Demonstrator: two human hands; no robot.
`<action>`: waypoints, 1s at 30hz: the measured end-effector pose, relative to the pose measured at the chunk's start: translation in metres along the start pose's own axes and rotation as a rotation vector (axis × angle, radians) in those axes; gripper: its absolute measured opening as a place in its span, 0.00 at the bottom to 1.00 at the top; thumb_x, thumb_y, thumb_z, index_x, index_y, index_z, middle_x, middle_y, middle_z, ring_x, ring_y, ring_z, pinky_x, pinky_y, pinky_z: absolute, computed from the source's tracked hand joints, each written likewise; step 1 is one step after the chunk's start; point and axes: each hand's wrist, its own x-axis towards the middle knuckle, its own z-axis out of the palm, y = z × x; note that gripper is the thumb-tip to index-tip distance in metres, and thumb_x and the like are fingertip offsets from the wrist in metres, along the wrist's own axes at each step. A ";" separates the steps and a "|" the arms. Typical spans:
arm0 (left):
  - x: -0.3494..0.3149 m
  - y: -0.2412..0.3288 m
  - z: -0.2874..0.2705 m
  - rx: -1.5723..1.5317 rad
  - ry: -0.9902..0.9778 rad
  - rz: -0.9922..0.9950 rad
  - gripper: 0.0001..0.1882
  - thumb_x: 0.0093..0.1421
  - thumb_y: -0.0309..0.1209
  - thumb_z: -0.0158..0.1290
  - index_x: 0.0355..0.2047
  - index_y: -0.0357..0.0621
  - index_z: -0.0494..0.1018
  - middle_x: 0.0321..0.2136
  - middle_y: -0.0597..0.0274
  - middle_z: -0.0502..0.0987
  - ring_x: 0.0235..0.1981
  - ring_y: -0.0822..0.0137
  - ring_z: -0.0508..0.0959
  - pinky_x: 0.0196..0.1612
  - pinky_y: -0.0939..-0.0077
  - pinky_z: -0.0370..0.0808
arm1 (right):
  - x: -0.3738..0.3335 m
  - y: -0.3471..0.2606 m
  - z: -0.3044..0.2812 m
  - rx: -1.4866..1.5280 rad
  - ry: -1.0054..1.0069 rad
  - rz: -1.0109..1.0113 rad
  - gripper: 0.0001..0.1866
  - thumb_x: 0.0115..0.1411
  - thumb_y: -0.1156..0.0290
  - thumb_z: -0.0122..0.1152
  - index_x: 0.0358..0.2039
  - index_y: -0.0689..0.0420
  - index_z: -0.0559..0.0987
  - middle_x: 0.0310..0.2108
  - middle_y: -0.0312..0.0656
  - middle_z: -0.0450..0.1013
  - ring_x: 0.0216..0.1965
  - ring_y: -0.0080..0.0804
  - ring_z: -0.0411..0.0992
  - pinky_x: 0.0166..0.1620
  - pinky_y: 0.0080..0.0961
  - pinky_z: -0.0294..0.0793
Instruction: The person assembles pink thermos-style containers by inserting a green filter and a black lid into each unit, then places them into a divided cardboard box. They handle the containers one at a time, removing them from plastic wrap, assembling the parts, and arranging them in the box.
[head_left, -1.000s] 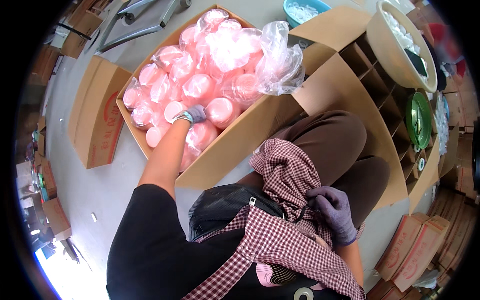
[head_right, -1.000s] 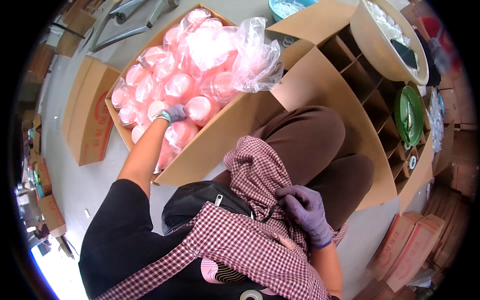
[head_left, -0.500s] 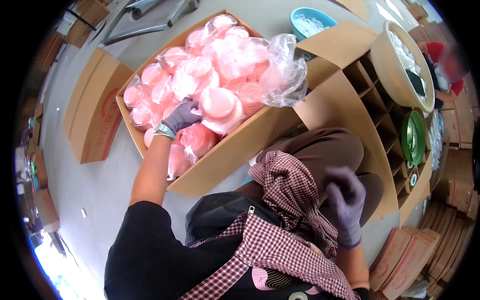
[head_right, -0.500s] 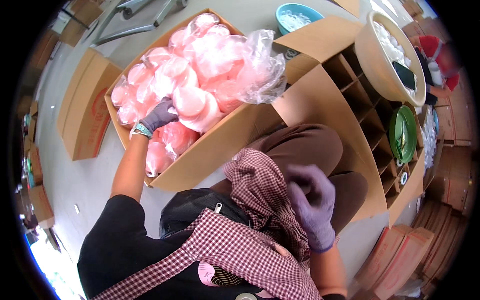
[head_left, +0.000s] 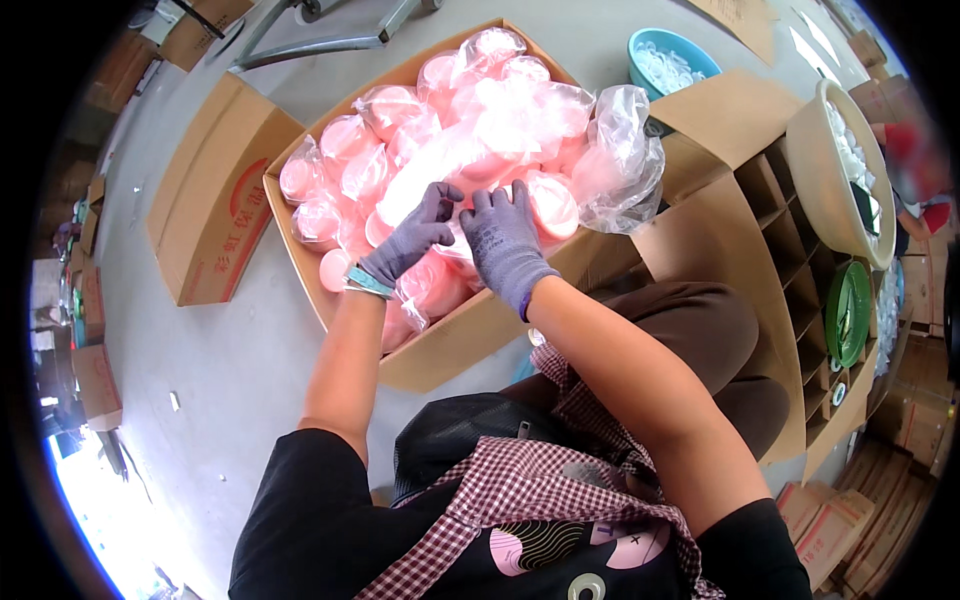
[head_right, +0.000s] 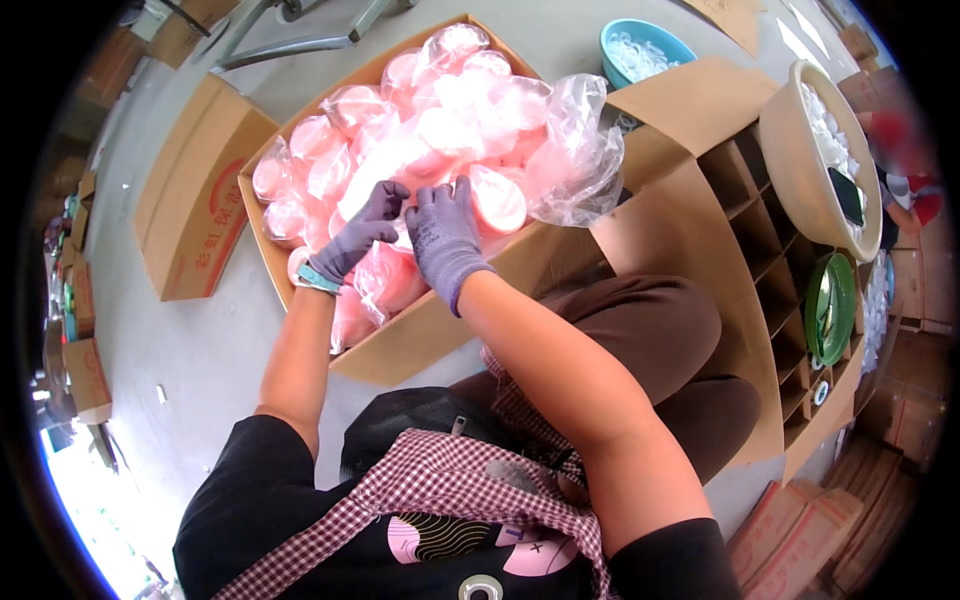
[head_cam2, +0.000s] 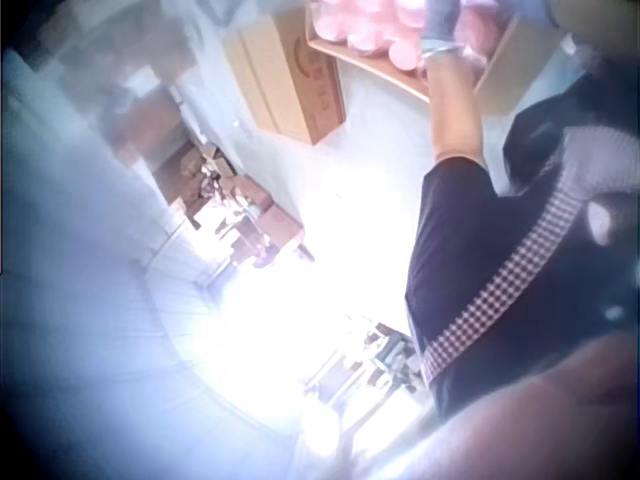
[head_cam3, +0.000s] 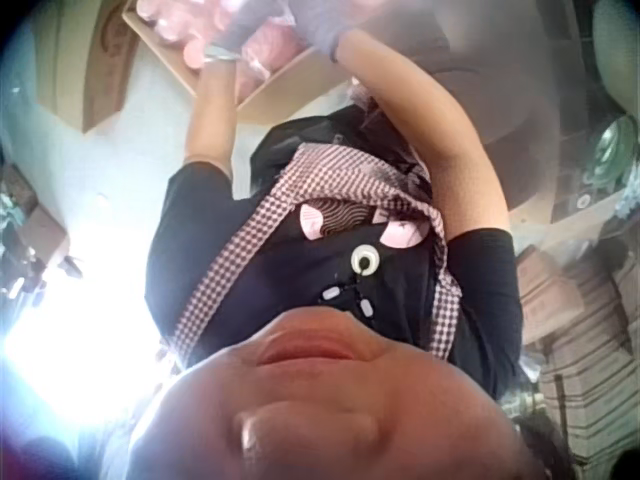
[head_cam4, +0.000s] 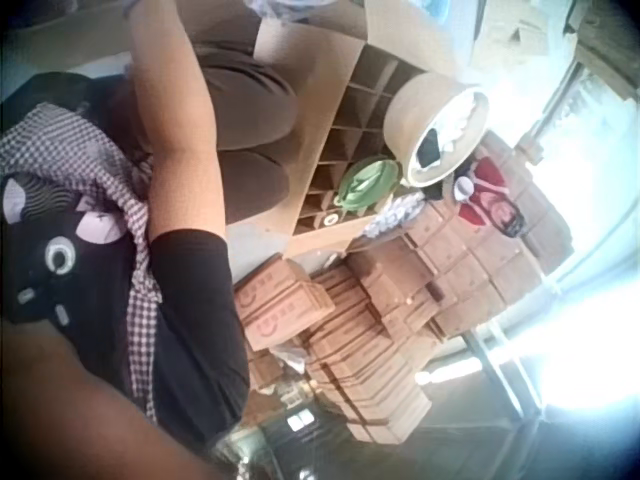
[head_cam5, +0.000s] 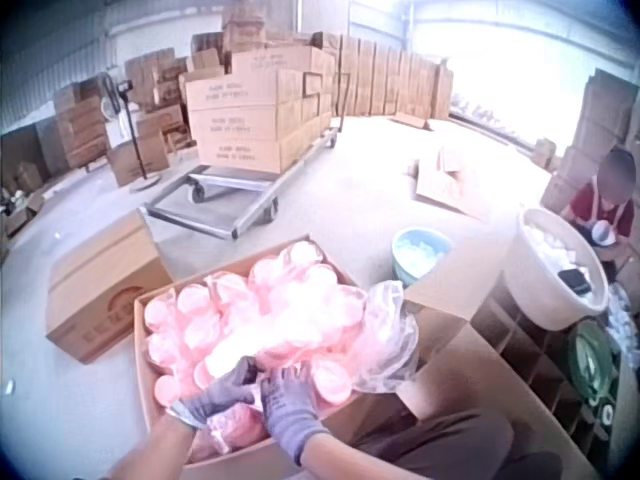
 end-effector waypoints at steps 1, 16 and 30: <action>0.002 0.011 -0.006 -0.018 -0.017 -0.041 0.28 0.48 0.23 0.52 0.53 0.41 0.67 0.45 0.62 0.69 0.49 0.67 0.70 0.49 0.74 0.71 | -0.002 0.004 0.003 0.022 0.057 -0.027 0.14 0.60 0.68 0.55 0.45 0.50 0.82 0.46 0.46 0.72 0.57 0.45 0.67 0.71 0.53 0.46; 0.048 -0.008 -0.023 -0.176 0.162 -0.024 0.15 0.58 0.26 0.62 0.44 0.41 0.71 0.39 0.68 0.70 0.40 0.75 0.72 0.45 0.82 0.71 | 0.010 0.016 0.017 0.147 0.141 -0.264 0.10 0.57 0.70 0.56 0.37 0.51 0.82 0.39 0.43 0.77 0.53 0.42 0.71 0.73 0.48 0.43; 0.082 -0.020 -0.049 -0.001 0.409 -0.175 0.20 0.60 0.29 0.61 0.50 0.40 0.68 0.32 0.65 0.76 0.29 0.73 0.75 0.33 0.79 0.74 | 0.004 0.016 0.003 0.105 0.090 -0.176 0.10 0.53 0.66 0.60 0.36 0.51 0.80 0.33 0.44 0.79 0.42 0.39 0.77 0.64 0.38 0.60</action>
